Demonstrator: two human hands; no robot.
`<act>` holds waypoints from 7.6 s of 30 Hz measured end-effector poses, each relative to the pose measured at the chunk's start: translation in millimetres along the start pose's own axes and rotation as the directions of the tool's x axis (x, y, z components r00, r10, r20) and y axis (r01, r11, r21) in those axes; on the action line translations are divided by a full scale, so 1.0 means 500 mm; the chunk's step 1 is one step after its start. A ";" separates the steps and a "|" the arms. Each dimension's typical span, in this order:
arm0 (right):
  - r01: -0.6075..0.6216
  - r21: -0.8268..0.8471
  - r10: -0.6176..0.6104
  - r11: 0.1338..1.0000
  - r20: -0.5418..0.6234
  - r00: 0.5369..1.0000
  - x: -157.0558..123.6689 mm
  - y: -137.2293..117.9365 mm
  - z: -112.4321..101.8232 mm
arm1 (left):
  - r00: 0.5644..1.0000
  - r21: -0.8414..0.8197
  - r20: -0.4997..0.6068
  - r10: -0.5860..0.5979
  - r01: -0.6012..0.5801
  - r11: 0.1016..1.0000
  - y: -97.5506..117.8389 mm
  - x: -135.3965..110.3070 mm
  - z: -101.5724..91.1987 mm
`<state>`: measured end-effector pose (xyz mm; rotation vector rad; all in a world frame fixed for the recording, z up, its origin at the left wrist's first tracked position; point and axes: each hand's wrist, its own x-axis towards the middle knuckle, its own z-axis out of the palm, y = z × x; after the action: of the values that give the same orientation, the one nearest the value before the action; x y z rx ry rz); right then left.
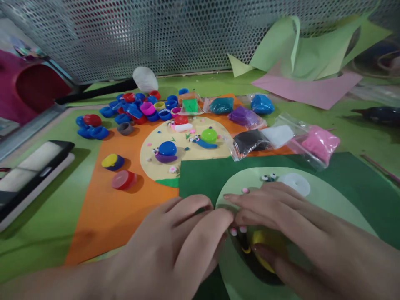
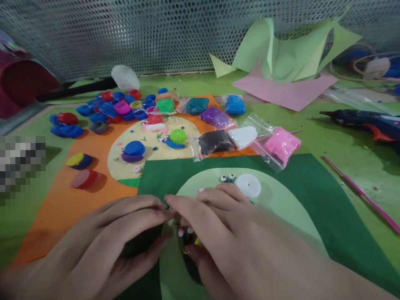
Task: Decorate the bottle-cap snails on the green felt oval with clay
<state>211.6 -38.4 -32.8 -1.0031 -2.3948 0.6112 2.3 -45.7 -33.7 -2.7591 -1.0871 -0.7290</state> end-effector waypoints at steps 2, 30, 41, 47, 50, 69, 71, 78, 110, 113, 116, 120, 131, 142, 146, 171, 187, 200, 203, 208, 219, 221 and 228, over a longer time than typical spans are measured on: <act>-0.015 0.009 0.015 1.000 0.009 1.000 -0.003 0.001 0.001 | 1.000 -0.005 -0.016 0.006 -0.007 1.000 0.000 0.000 0.001; -0.166 -0.048 0.173 0.985 0.309 0.935 -0.021 0.007 -0.003 | 0.998 -0.142 0.064 -0.022 0.031 0.989 0.003 -0.006 -0.014; -0.160 0.023 0.149 0.987 0.257 0.955 -0.027 0.012 0.011 | 0.995 -0.159 0.035 -0.096 0.101 0.982 0.004 -0.004 -0.012; -0.185 -0.015 0.181 0.983 0.308 0.934 -0.017 0.011 0.007 | 0.995 -0.149 0.068 -0.079 0.089 0.985 0.004 -0.006 -0.014; -0.146 -0.019 0.144 0.989 0.336 0.931 -0.006 0.011 0.002 | 0.993 -0.164 0.090 -0.076 0.090 0.982 0.002 -0.008 -0.014; -0.155 0.009 0.143 0.988 0.334 0.932 -0.010 0.005 0.005 | 0.991 -0.201 0.106 -0.081 0.101 0.974 0.000 -0.008 -0.021; -0.186 0.030 0.165 0.982 0.343 0.925 -0.012 0.002 0.006 | 0.993 -0.193 0.077 -0.094 0.108 0.975 -0.002 -0.008 -0.020; -0.162 -0.002 0.153 0.987 0.337 0.929 -0.011 0.003 0.002 | 0.993 -0.193 0.087 -0.075 0.090 0.977 0.001 -0.014 -0.024; -0.202 0.136 0.170 0.970 0.213 0.962 0.005 -0.006 -0.011 | 0.970 -0.256 0.243 -0.015 0.079 0.963 -0.009 -0.006 -0.005; -0.190 0.141 0.163 0.972 0.179 0.970 0.004 -0.006 -0.010 | 0.962 -0.246 0.271 0.002 0.068 0.967 -0.013 -0.006 -0.004; -0.201 0.168 0.161 0.965 0.226 0.961 0.006 -0.011 -0.011 | 0.963 -0.223 0.265 0.042 0.019 0.975 -0.013 -0.008 -0.007; -0.181 0.202 0.122 0.963 0.270 0.955 0.011 -0.017 -0.010 | 0.962 -0.166 0.260 0.084 -0.041 0.985 -0.010 -0.013 -0.014; -0.184 0.221 0.119 0.958 0.276 0.954 0.007 -0.022 -0.008 | 0.967 -0.109 0.214 0.136 -0.115 0.987 -0.007 -0.014 -0.017; -0.159 0.155 0.120 0.975 0.235 0.965 0.006 -0.020 -0.008 | 0.962 -0.082 0.226 0.151 -0.136 0.987 -0.006 -0.017 -0.019; -0.161 0.156 0.120 0.975 0.245 0.962 0.002 -0.013 -0.004 | 0.965 -0.067 0.201 0.169 -0.159 0.985 -0.009 -0.020 -0.014; -0.195 0.151 0.151 0.969 0.262 0.953 0.002 -0.008 -0.002 | 0.962 -0.084 0.196 0.188 -0.175 0.981 -0.007 -0.018 -0.013; -0.182 0.147 0.138 0.972 0.265 0.954 0.000 -0.007 -0.003 | 0.962 -0.107 0.216 0.169 -0.149 0.983 -0.008 -0.014 -0.011; -0.181 0.125 0.140 0.976 0.279 0.950 -0.004 -0.006 -0.009 | 0.958 -0.135 0.243 0.155 -0.125 0.983 -0.008 -0.012 -0.011; -0.164 0.121 0.125 0.979 0.281 0.952 -0.007 -0.004 -0.010 | 0.956 -0.138 0.250 0.152 -0.120 0.983 -0.008 -0.010 -0.010; -0.148 0.106 0.114 0.983 0.274 0.955 -0.006 -0.005 -0.012 | 0.956 -0.147 0.258 0.143 -0.108 0.983 -0.009 -0.009 -0.007; -0.143 0.140 0.103 0.980 0.260 0.960 -0.004 -0.003 -0.012 | 0.954 -0.138 0.262 0.143 -0.110 0.984 -0.005 -0.010 -0.012; -0.146 0.143 0.106 0.979 0.253 0.962 -0.004 -0.003 -0.012 | 0.956 -0.139 0.255 0.144 -0.111 0.984 -0.006 -0.011 -0.010; -0.132 0.123 0.099 0.984 0.248 0.964 -0.003 -0.003 -0.012 | 0.963 -0.137 0.224 0.150 -0.122 0.983 -0.009 -0.010 -0.004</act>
<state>215.2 -39.2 -27.5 -1.0666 -2.4699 0.9794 -4.8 -45.9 -34.6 -3.0499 -0.9016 -0.4775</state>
